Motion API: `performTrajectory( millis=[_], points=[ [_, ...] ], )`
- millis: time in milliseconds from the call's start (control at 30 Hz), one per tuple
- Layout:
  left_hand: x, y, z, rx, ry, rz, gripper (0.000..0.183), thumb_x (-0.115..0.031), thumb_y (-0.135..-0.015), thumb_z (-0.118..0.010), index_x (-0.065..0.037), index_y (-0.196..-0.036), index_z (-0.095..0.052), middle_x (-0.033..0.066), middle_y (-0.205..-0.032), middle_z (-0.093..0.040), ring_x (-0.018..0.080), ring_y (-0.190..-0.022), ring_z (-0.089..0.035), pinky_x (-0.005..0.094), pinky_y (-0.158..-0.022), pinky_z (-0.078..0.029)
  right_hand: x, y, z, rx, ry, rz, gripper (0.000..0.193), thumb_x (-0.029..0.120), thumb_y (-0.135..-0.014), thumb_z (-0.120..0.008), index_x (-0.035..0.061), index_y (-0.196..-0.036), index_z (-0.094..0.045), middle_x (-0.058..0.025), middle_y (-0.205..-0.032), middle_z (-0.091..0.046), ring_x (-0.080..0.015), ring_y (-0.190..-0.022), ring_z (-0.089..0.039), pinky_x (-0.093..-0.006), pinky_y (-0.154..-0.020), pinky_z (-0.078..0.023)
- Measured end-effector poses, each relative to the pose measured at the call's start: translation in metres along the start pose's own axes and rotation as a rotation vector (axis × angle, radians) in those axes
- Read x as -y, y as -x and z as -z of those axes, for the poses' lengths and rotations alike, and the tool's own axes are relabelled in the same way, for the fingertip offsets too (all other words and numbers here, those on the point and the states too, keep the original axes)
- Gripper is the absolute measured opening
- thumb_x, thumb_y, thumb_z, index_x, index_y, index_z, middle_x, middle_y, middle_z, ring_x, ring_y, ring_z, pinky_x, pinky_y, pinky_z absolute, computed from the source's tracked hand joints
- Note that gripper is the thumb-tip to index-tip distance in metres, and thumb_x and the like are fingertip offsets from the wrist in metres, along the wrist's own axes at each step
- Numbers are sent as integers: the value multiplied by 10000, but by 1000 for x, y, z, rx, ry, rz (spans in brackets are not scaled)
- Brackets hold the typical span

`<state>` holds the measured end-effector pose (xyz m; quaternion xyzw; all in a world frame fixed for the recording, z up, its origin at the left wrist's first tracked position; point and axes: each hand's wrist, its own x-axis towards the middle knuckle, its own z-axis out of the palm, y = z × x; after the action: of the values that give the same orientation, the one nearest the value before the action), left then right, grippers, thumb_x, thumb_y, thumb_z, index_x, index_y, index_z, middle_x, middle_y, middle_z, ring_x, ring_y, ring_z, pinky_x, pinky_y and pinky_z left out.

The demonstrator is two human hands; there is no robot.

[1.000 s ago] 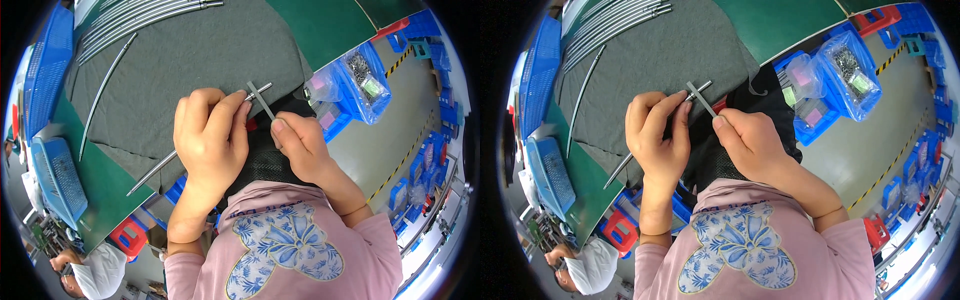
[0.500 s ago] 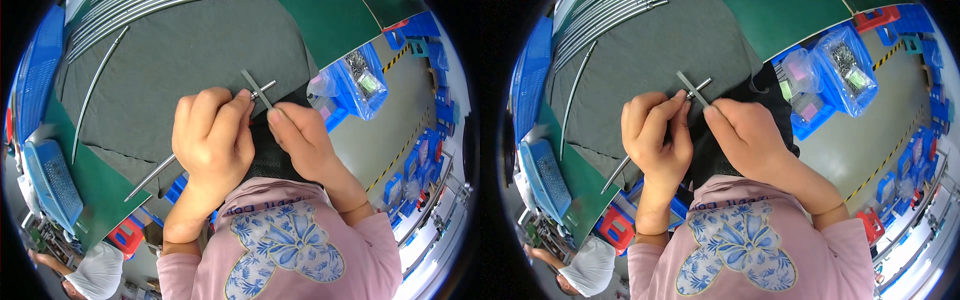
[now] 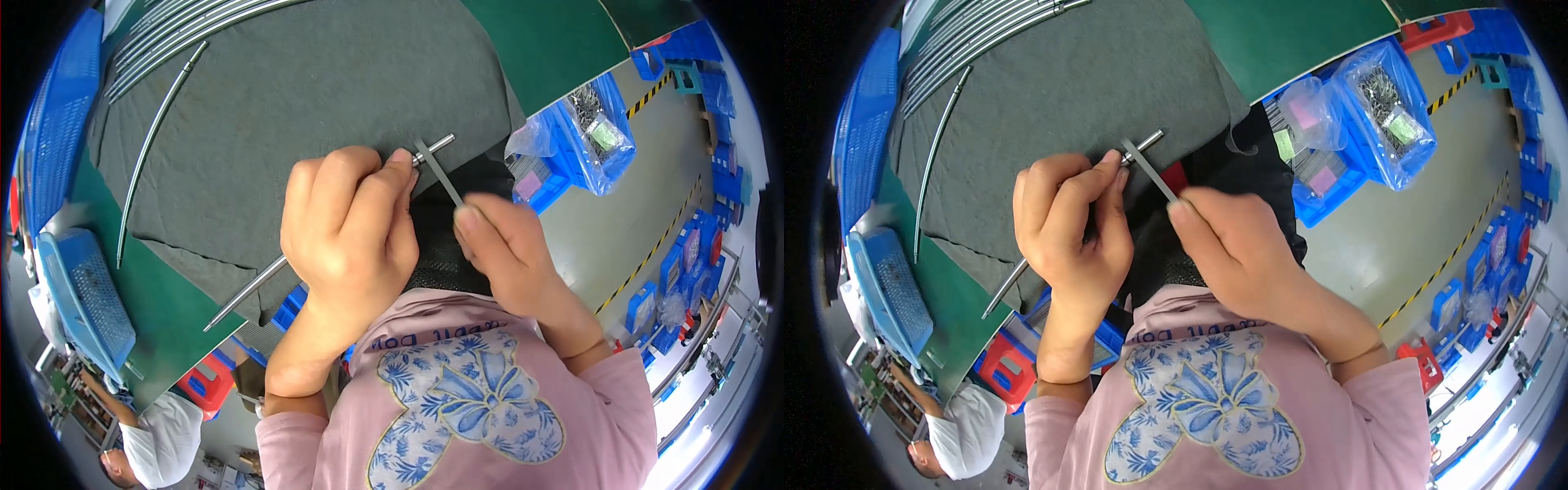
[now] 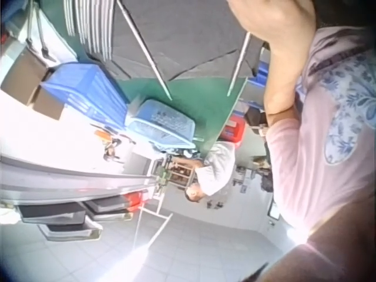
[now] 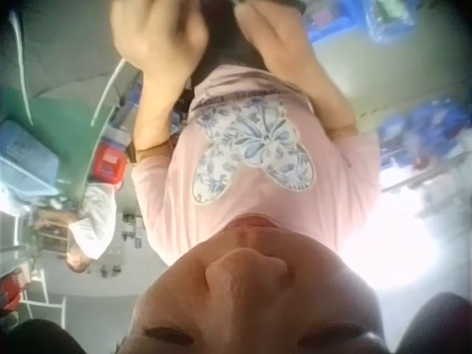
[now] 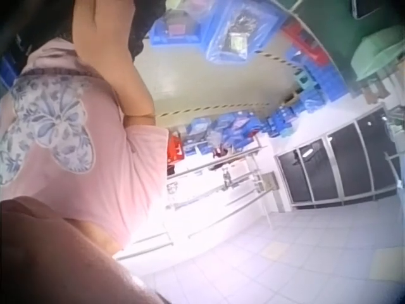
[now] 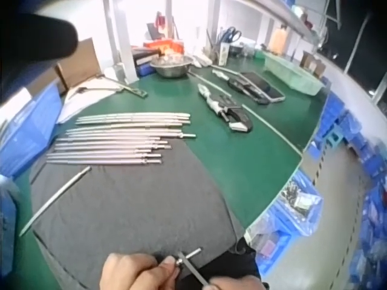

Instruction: Filing and smoothing a small metal component attached to a rod using a hand file at a workbench.

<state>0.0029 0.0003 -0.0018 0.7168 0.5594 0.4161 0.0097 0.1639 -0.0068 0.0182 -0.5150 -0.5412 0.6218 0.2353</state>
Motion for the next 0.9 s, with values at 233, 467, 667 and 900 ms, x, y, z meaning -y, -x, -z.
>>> performTrajectory(
  millis=[233, 467, 667, 900],
  points=[
    [1, -1, 1, 12, 11, 10, 180, 2, -598, -711, -40, -762, -648, 36, -743, -552, 202, -628, -495, 299, -519, -407, -15, 3, -8, -81, 175, 130, 207, 148, -911, -478, 22, -750, -512, -157, -527, -478, -350, -496, -525, -389, -443, -350],
    [2, -2, 1, 23, 3, -14, 183, 4, -598, -701, -38, -768, -646, 37, -748, -556, 204, -629, -497, 299, -527, -415, -15, -2, -10, -77, 143, 115, 246, 157, -915, -479, 18, -713, -494, -159, -521, -473, -334, -472, -511, -380, -432, -347],
    [2, -3, 1, 28, 6, -23, 184, 9, -595, -703, -42, -761, -641, 39, -742, -556, 204, -629, -500, 299, -529, -414, -13, -9, -14, -124, 126, 155, 233, 152, -908, -497, 15, -719, -500, -175, -534, -475, -350, -486, -509, -382, -434, -342],
    [5, -1, 3, 48, 22, -31, 204, -1, -584, -712, -44, -772, -645, 43, -740, -558, 204, -631, -502, 303, -526, -410, -29, 12, 6, -49, -95, 167, 266, 103, -935, -448, -20, -700, -470, -54, -537, -461, -112, -471, -419, -278, -457, -339]
  ],
)
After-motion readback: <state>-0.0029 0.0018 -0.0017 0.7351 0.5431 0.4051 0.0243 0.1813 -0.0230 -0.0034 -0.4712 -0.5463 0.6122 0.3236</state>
